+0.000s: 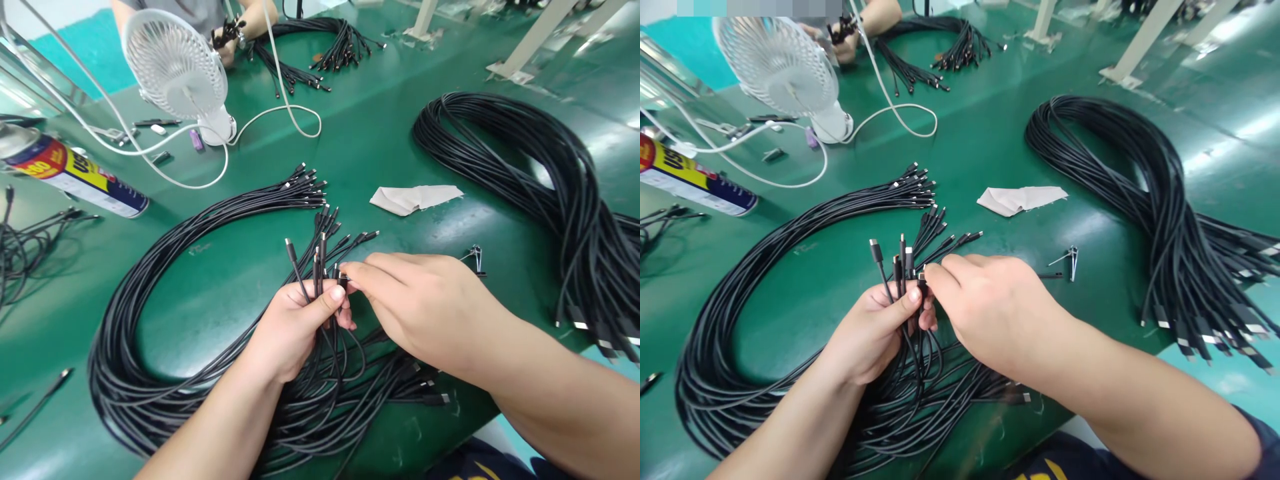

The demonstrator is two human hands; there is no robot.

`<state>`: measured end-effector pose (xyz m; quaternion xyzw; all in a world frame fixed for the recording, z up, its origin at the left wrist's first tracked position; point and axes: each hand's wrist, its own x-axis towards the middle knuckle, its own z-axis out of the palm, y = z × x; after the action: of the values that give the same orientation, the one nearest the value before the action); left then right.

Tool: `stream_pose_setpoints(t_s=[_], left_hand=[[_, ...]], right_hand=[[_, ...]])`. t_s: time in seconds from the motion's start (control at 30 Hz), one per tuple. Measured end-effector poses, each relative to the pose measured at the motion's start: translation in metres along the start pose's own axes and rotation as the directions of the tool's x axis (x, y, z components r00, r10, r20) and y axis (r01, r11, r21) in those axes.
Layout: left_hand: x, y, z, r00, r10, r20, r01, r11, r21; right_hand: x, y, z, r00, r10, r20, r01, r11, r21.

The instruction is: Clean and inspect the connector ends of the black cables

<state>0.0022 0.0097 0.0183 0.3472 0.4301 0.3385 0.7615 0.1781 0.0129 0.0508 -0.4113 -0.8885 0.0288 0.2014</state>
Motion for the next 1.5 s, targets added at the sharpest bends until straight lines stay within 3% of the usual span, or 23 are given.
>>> stream_pose_setpoints(t_s=[0.47, 0.97, 1.1, 1.23, 1.33, 1.5], left_hand=[[0.000, 0.000, 0.001, 1.000, -0.006, -0.004, 0.006, 1.000, -0.028], [0.001, 0.002, 0.004, 0.999, -0.042, -0.032, 0.035, 0.983, -0.179], [0.001, 0.002, 0.004, 0.999, -0.037, -0.020, 0.033, 0.983, -0.181], [0.000, 0.004, 0.006, 0.998, -0.055, -0.003, 0.054, 0.984, -0.171], [0.000, 0.004, 0.007, 0.998, -0.063, 0.011, 0.064, 0.985, -0.159], [-0.001, 0.002, 0.005, 0.998, -0.052, 0.033, 0.055, 0.991, -0.118]], right_hand=[[-0.001, 0.003, -0.001, 0.999, 0.023, 0.037, -0.023, 1.000, 0.010], [-0.001, 0.005, -0.003, 0.999, 0.029, 0.035, -0.028, 0.999, -0.014], [0.000, 0.004, -0.002, 0.994, 0.098, 0.043, -0.101, 0.992, 0.077], [0.004, 0.006, -0.002, 0.980, 0.169, 0.105, -0.194, 0.929, 0.314], [0.008, 0.009, -0.002, 0.978, 0.166, 0.129, -0.207, 0.874, 0.440], [0.010, 0.015, -0.002, 0.983, 0.135, 0.122, -0.178, 0.848, 0.499]])
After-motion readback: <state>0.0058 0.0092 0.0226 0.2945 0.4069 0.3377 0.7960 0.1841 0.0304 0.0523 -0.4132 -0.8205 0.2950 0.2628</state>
